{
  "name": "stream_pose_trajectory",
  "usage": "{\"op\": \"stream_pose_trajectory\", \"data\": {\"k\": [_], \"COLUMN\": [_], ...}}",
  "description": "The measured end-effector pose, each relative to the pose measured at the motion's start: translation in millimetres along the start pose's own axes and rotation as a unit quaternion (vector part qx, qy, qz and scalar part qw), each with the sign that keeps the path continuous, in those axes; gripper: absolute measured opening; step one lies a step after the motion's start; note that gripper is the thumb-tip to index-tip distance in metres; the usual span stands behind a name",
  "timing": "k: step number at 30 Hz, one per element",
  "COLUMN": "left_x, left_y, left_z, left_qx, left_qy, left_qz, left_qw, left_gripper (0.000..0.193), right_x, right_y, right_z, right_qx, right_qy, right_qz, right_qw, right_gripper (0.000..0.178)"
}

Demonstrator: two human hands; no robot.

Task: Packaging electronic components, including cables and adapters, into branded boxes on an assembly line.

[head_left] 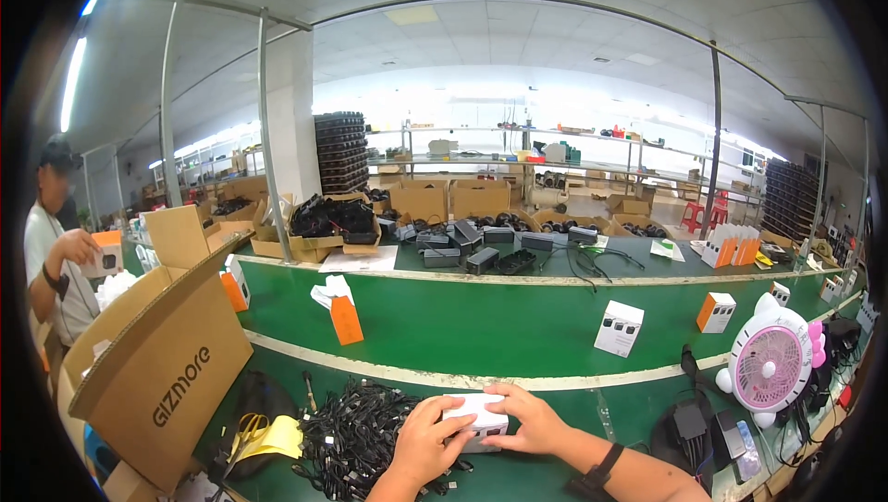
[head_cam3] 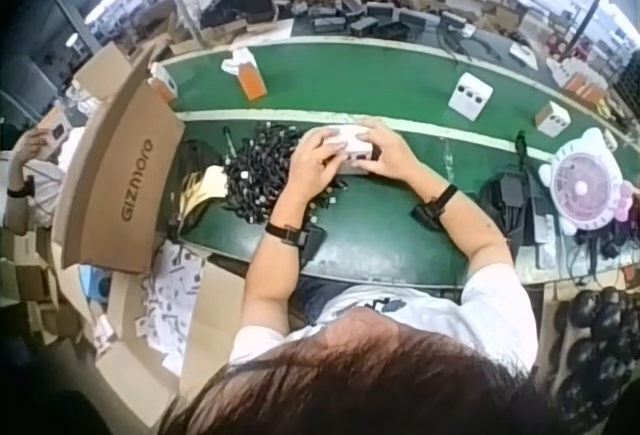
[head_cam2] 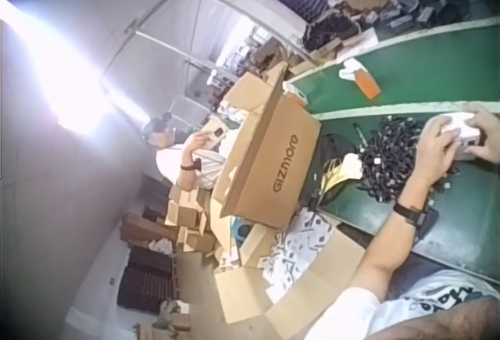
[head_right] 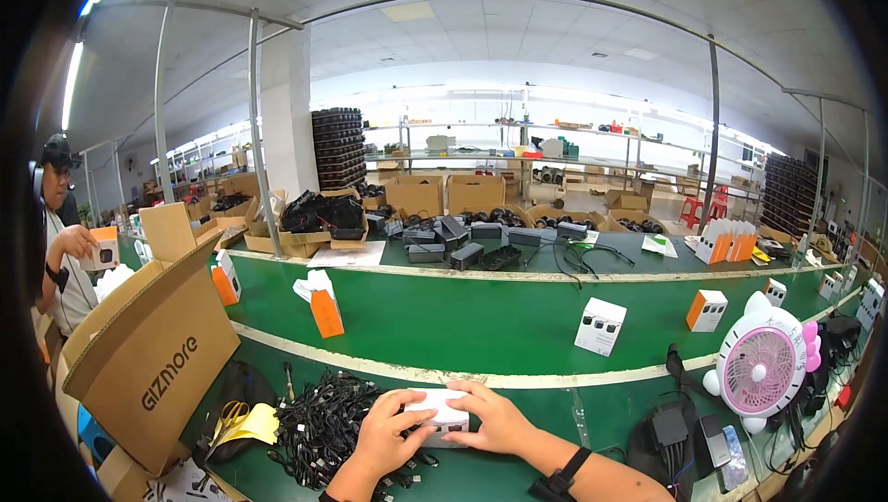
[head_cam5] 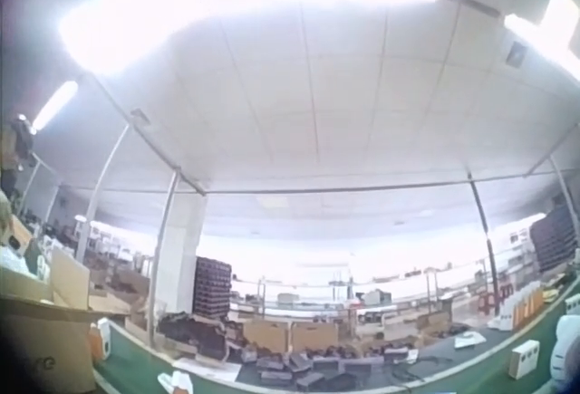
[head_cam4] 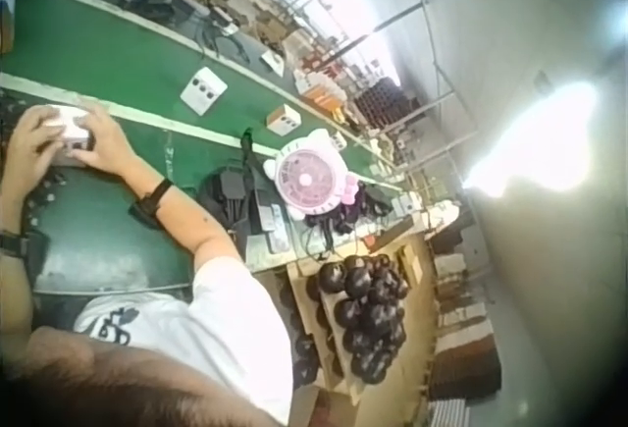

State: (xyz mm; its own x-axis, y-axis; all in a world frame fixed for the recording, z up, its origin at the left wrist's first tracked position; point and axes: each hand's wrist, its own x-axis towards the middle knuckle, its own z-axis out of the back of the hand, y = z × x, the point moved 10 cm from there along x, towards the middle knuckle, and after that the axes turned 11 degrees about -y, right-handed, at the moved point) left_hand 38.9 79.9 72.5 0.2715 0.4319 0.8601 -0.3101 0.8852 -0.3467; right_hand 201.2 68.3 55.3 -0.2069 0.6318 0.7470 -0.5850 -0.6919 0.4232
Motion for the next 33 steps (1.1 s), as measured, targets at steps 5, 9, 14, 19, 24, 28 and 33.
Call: {"op": "stream_pose_trajectory", "data": {"k": [5,9,14,19,24,28,33], "left_x": [-5.5,-3.4,-1.5,5.6,12.8,20.6,14.0], "left_y": [20.4,27.2,9.1,-1.5,0.4,1.7,4.0], "left_z": [1.6,-1.2,-7.8,-11.0,-16.5,-25.4,-28.7], "left_qx": [-0.063,-0.058,-0.005,0.029,0.022,0.017,-0.006], "left_qy": [-0.019,-0.023,0.023,0.024,0.08,0.119,0.125], "left_qz": [0.109,0.11,0.035,-0.019,-0.019,0.003,0.01], "left_qw": [0.992,0.992,0.999,0.999,0.996,0.993,0.992], "left_gripper": [0.031,0.034,0.032,0.024,0.032,0.039,0.039], "right_x": [-3.8,-8.6,-14.3,-16.6,-19.0,-12.8,-7.4], "right_y": [-2.2,-18.5,-8.4,-16.5,-18.2,-12.2,-7.3], "right_z": [2.8,-6.4,-5.6,-5.0,-8.1,-0.1,-0.5], "right_qx": [0.024,0.093,0.061,0.084,0.068,0.08,0.088], "right_qy": [-0.038,-0.026,-0.092,-0.12,-0.094,-0.117,-0.088], "right_qz": [-0.021,-0.083,0.003,0.01,-0.01,0.013,-0.002], "right_qw": [0.999,0.992,0.994,0.989,0.993,0.99,0.992], "right_gripper": [0.063,0.054,0.045,0.038,0.035,0.035,0.038]}}
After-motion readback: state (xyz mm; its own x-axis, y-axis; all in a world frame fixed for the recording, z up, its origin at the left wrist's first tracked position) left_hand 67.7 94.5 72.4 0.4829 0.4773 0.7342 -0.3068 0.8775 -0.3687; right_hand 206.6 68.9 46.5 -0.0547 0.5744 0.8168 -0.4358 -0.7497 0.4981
